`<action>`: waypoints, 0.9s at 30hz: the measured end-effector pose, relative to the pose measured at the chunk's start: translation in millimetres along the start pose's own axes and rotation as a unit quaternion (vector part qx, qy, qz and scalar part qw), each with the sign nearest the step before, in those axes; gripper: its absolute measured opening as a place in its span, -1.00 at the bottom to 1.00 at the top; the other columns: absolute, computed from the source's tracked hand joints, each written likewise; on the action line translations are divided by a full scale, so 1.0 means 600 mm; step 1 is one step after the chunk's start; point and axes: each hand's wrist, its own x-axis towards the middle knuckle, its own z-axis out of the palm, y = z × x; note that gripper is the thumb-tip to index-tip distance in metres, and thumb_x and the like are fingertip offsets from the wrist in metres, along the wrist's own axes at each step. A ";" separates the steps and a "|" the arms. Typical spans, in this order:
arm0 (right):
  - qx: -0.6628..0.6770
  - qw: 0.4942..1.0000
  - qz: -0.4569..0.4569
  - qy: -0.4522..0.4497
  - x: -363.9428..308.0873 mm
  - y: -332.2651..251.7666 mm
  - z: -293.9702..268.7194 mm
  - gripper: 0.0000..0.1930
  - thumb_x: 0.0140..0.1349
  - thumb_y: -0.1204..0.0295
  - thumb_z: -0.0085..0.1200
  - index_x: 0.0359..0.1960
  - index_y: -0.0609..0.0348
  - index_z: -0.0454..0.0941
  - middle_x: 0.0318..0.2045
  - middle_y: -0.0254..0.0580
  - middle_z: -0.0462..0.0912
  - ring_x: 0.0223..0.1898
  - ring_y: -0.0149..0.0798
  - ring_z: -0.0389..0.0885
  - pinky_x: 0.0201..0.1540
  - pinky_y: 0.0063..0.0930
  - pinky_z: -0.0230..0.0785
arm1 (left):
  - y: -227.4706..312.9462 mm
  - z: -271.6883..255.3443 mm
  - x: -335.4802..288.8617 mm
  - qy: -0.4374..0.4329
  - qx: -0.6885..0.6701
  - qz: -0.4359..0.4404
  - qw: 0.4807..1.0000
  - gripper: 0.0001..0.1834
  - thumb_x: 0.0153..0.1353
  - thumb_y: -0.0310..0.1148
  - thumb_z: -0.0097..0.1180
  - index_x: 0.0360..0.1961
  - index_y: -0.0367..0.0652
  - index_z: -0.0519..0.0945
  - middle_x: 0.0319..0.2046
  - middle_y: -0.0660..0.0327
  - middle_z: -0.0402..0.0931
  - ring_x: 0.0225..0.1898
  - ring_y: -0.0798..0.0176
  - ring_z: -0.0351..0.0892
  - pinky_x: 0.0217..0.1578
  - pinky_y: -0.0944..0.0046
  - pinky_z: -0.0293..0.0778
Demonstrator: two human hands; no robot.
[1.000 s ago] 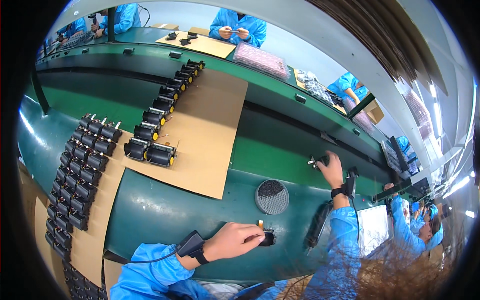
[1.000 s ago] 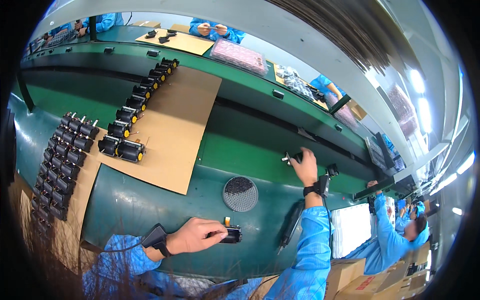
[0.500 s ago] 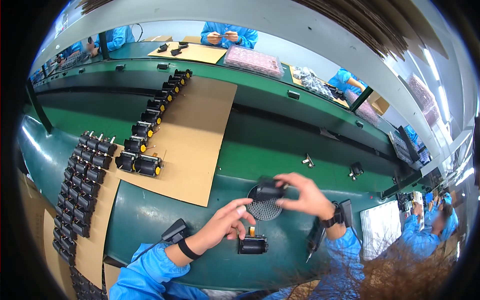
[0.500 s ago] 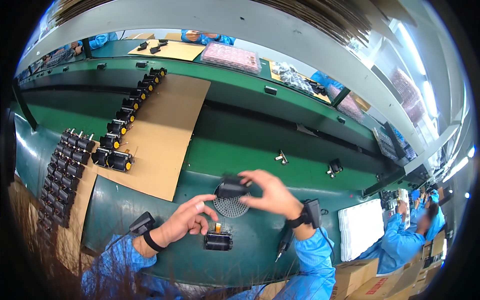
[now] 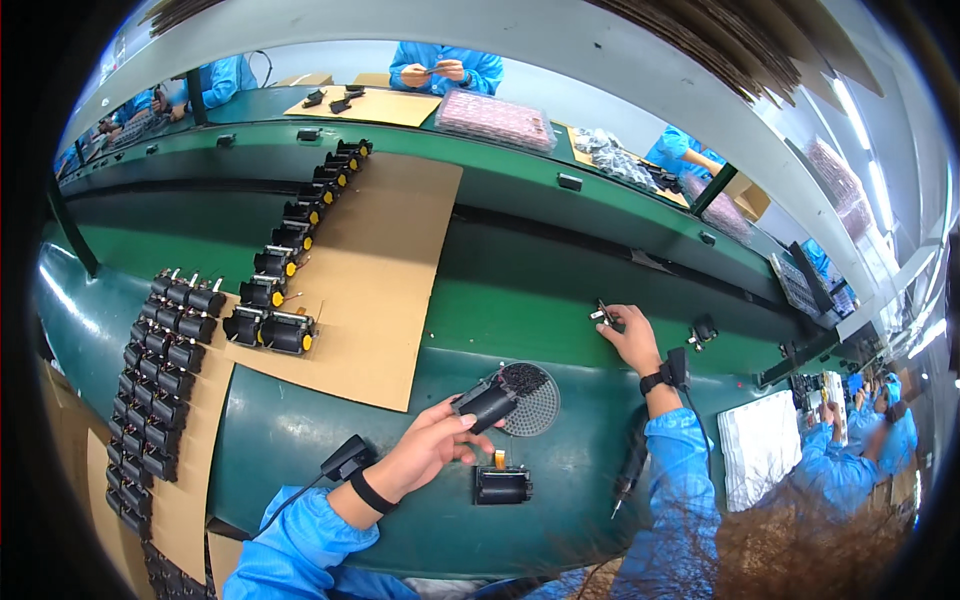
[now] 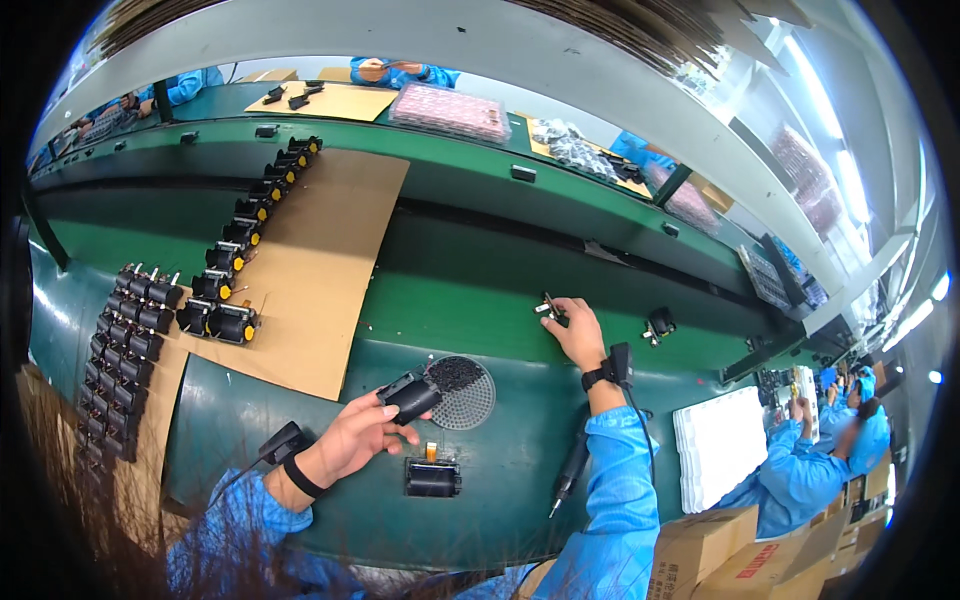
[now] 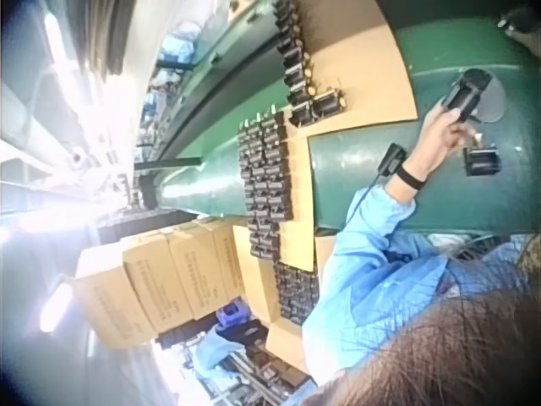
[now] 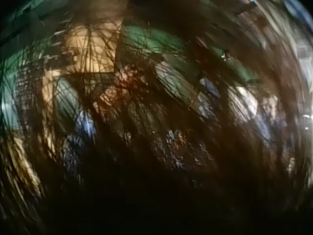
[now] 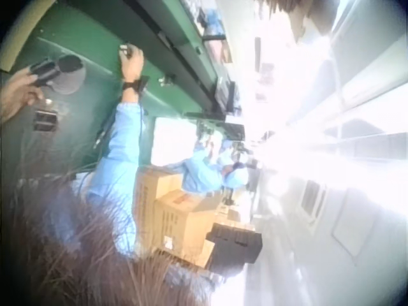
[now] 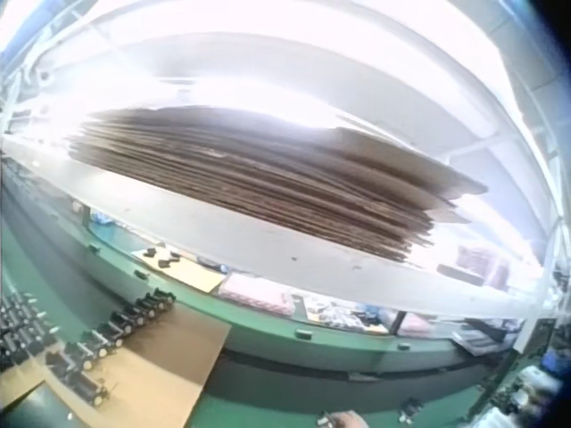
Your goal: The person assembles small black electronic housings by inserting yellow internal components by hand and then securing them with an electric screwdriver at a factory workbench.
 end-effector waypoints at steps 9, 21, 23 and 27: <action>0.118 0.984 0.109 -0.071 0.009 -0.049 -0.016 -0.72 0.40 0.34 0.12 -0.02 0.27 0.68 -0.30 -0.04 0.76 -0.34 -0.24 0.76 -0.24 -0.40 0.57 | 0.012 -0.002 -0.014 -0.012 -0.043 0.030 0.999 -0.31 0.34 -0.53 0.08 0.49 -0.14 0.22 0.19 0.09 0.53 -0.07 0.30 0.62 -0.25 0.42 0.48; 0.100 0.995 0.014 -0.022 0.032 -0.054 0.027 -0.66 0.23 0.54 0.23 0.06 0.30 0.63 -0.15 -0.02 0.74 -0.08 -0.16 0.73 0.04 -0.34 0.54 | -0.024 -0.026 0.002 -0.066 -0.128 0.029 0.989 -0.33 0.50 -0.09 -0.10 0.54 -0.04 0.11 0.26 0.18 0.46 -0.03 0.32 0.53 -0.29 0.43 0.40; 0.324 0.941 0.082 -0.043 0.009 -0.100 -0.002 -0.64 0.26 0.61 0.20 0.11 0.33 0.59 -0.09 -0.11 0.70 -0.03 -0.26 0.68 0.08 -0.42 0.51 | -0.025 -0.021 0.004 -0.077 -0.120 0.040 0.989 -0.30 0.53 -0.09 -0.10 0.57 -0.04 0.04 0.25 0.21 0.46 -0.03 0.36 0.53 -0.29 0.42 0.40; 0.397 0.917 0.014 0.023 -0.068 -0.221 -0.025 -0.62 0.31 0.65 0.15 0.18 0.36 0.51 0.01 -0.17 0.62 0.02 -0.33 0.59 0.17 -0.44 0.44 | -0.035 -0.020 -0.003 -0.067 -0.101 0.067 0.990 -0.31 0.58 -0.14 -0.12 0.60 -0.04 -0.03 0.23 0.27 0.45 -0.04 0.40 0.53 -0.32 0.46 0.37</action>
